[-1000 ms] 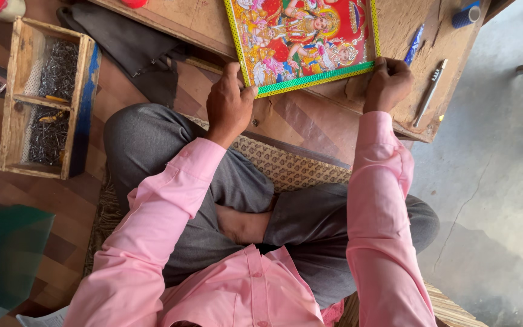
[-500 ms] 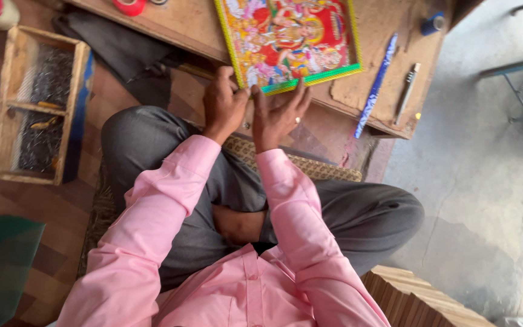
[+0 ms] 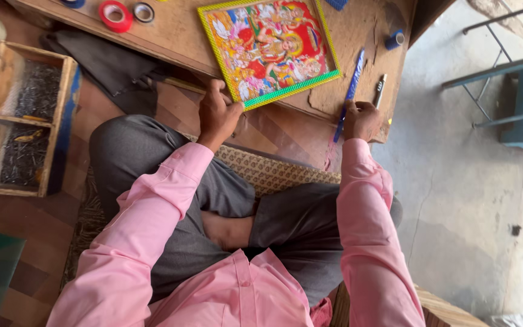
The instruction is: The person applies yellow and green decorative tape to the edges of a framed religious print using a utility knife to cut the tape. The person then places the finished frame on a stack and begins working on a second frame.
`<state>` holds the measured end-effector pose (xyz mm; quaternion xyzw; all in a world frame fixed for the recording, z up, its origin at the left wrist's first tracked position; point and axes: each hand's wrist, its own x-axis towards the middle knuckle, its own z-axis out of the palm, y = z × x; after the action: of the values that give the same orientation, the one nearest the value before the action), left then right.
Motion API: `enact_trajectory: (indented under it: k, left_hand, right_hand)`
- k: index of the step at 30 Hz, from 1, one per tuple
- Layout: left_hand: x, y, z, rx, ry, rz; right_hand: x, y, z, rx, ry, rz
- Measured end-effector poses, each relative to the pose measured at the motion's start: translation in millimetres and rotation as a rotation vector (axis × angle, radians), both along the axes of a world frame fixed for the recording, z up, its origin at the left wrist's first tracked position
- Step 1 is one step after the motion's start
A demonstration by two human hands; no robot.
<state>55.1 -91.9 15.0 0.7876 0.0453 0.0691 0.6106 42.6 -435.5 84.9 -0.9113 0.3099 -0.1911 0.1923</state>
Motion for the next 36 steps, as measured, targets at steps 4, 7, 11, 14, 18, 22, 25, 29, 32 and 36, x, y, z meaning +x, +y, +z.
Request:
enact_trajectory:
  k: [4, 7, 11, 14, 18, 22, 25, 29, 32, 36]
  left_hand:
    - [1.2, 1.7, -0.2, 0.014, 0.032, 0.003]
    - [1.1, 1.4, 1.6, 0.021, 0.044, 0.003]
    - [1.7, 1.5, 4.1, 0.026, 0.072, 0.017]
    - [3.2, 4.3, 6.2, 0.043, 0.118, 0.028]
    - [3.4, 10.7, 12.4, -0.096, 0.147, 0.005]
    - [0.9, 17.1, 24.7, -0.457, 0.316, -0.056]
    - [-3.0, 21.9, 35.5, -0.531, 0.364, -0.069]
    - [-4.8, 25.0, 46.5, -0.518, 0.408, -0.063]
    - [-4.8, 25.7, 49.8, -0.524, 0.425, -0.071]
    - [-4.0, 26.3, 50.3, -0.531, 0.429, -0.069]
  right_hand:
    - [4.9, 10.4, -5.6, 0.161, -0.038, -0.057]
    - [6.6, 4.7, -12.8, 0.125, -0.081, -0.052]
    - [4.0, 10.7, -20.5, 0.062, -0.340, -0.070]
    - [-2.5, 40.8, -16.8, 0.523, -0.622, 0.130]
    - [-33.1, 118.4, -11.3, 0.905, -0.439, 0.481]
    - [-49.0, 187.9, -14.0, 1.117, -0.253, 0.572]
    - [-51.1, 213.0, -18.1, 1.062, -0.149, 0.544]
    - [-47.9, 222.7, -22.3, 0.984, -0.137, 0.542]
    - [-48.4, 223.4, -24.3, 0.939, -0.122, 0.536]
    - [-48.8, 225.2, -27.6, 0.910, -0.119, 0.525]
